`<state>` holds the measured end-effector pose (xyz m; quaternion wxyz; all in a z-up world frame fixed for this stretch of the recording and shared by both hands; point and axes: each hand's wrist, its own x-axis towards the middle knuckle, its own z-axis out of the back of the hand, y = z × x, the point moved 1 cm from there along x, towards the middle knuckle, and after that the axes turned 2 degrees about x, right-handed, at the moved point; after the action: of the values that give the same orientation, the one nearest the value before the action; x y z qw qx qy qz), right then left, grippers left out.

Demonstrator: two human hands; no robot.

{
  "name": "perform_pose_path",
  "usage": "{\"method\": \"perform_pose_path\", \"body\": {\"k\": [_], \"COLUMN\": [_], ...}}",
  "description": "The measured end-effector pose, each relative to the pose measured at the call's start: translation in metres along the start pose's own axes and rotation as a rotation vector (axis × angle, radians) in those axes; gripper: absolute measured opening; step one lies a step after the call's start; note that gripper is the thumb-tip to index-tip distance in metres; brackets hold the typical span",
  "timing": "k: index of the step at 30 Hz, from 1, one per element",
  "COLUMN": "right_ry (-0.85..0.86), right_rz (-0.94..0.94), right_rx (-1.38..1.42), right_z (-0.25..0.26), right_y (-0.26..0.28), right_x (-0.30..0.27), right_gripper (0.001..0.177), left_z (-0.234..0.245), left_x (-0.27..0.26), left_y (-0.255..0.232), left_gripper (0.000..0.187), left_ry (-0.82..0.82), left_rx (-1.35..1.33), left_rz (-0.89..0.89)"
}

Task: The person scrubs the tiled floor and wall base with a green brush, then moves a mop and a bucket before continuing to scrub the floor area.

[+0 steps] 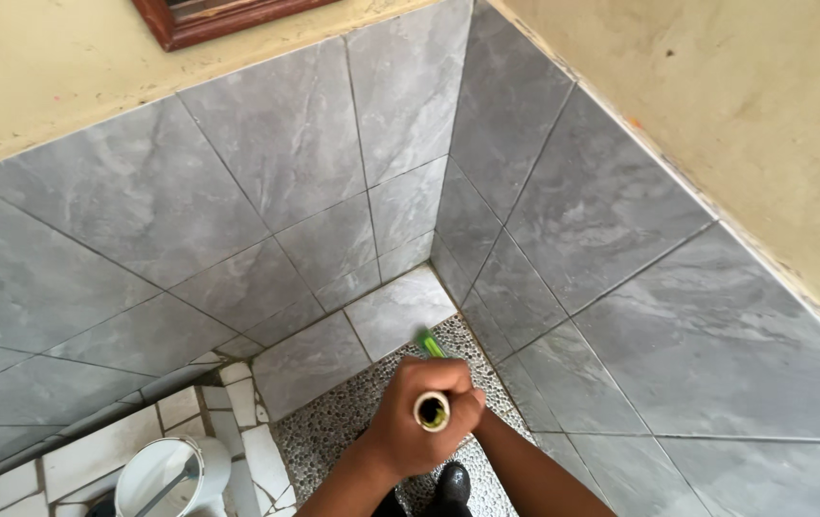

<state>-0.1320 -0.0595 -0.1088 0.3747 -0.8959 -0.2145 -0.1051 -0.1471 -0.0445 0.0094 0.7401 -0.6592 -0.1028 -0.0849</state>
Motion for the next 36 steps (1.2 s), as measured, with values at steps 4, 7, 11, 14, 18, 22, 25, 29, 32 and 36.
{"method": "perform_pose_path", "body": {"k": [4, 7, 11, 14, 18, 22, 25, 29, 32, 36], "right_ry": [-0.631, -0.724, -0.517, -0.315, -0.732, -0.901, -0.883, -0.637, -0.508, -0.356], "right_rz": [-0.281, -0.476, -0.706, -0.637, -0.835, -0.981, -0.935, -0.717, -0.342, -0.125], "right_rx": [-1.115, -1.563, -1.789, -2.48, -2.517, -2.64, -2.616, -2.402, -1.651, -1.048], "right_z": [-0.019, 0.035, 0.123, 0.139, 0.128, 0.123, 0.128, 0.13, 0.108, 0.075], "right_y": [0.036, 0.074, 0.124, 0.16, 0.188, 0.191, 0.173, 0.1, 0.016, -0.067], "right_x": [0.025, 0.029, 0.032, 0.007, -0.035, -0.051, -0.043, 0.016, 0.058, 0.074], "right_gripper": [0.041, 0.04, 0.027, 0.03, 0.022, 0.022, 0.019, 0.019, 0.019, 0.02], "left_z": [0.027, 0.063, 0.104, 0.121, 0.121, 0.121, 0.132, 0.161, 0.162, 0.155], "left_x": [0.006, 0.024, 0.043, 0.051, 0.047, 0.029, 0.027, 0.034, 0.033, 0.022], "left_y": [-0.001, 0.008, 0.023, 0.045, 0.083, 0.1, 0.094, 0.058, 0.03, 0.008], "left_gripper": [0.035, 0.034, 0.034, 0.034, 0.034, 0.034, 0.034, 0.033, 0.035, 0.037], "left_ry": [0.037, 0.014, -0.013, -0.019, 0.017, -0.007, -0.051, -0.037, 0.036, 0.086], "left_rx": [0.126, 0.131, 0.027, -0.103, -0.294, -0.292, -0.307, -0.253, -0.091, 0.169], "left_rz": [-0.141, -0.067, -0.013, 0.041, 0.173, 0.202, 0.175, 0.12, 0.018, -0.242]}}
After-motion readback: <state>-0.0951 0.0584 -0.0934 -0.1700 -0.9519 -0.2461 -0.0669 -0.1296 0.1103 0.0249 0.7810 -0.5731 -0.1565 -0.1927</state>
